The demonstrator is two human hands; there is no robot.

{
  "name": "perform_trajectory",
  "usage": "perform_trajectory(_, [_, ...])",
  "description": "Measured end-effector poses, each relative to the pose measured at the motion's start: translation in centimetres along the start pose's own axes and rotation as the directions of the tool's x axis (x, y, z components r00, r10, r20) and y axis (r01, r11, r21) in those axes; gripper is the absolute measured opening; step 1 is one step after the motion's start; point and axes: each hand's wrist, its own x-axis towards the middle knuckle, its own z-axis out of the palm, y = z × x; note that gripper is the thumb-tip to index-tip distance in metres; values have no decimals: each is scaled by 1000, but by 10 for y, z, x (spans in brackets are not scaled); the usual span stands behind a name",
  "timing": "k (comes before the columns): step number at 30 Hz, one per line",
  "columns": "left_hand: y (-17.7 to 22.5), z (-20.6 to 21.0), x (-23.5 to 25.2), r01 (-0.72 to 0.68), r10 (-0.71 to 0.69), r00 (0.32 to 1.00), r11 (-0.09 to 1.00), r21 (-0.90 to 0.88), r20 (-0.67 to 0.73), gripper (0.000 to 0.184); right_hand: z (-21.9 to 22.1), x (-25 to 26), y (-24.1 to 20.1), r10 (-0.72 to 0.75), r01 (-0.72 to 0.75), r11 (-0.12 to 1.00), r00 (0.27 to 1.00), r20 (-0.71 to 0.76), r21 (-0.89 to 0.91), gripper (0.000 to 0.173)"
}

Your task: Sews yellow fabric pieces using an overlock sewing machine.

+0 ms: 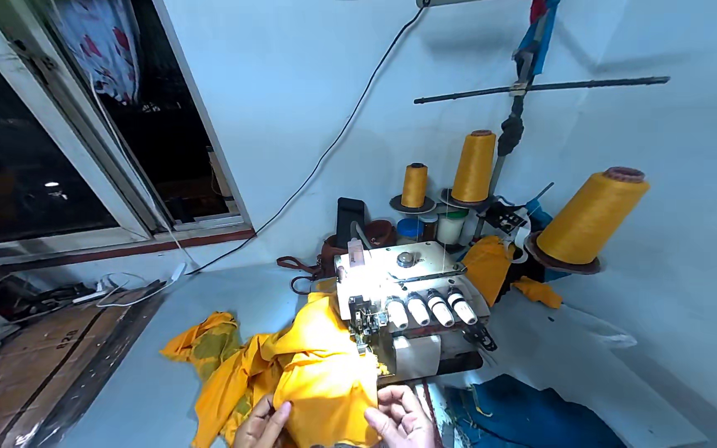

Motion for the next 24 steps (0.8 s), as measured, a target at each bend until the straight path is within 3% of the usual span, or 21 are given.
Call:
perform_trajectory(3, [4, -6, -1, 28, -28, 1000, 999, -40, -6, 16, 1, -12, 8, -42, 41, 999, 999, -12, -33, 36])
perform_trajectory(6, [2, -9, -2, 30, -31, 999, 999, -18, -30, 16, 1, -16, 14, -111, 108, 988, 994, -24, -111, 27])
perform_trajectory(16, [-1, -7, -1, 28, -28, 999, 999, 21, -37, 22, -1, -20, 20, -141, 137, 979, 990, -21, -152, 11])
perform_trajectory(24, [6, -15, 2, -22, 26, 998, 997, 73, -53, 27, -9, -25, 4, -87, 86, 991, 996, -6, -103, 2])
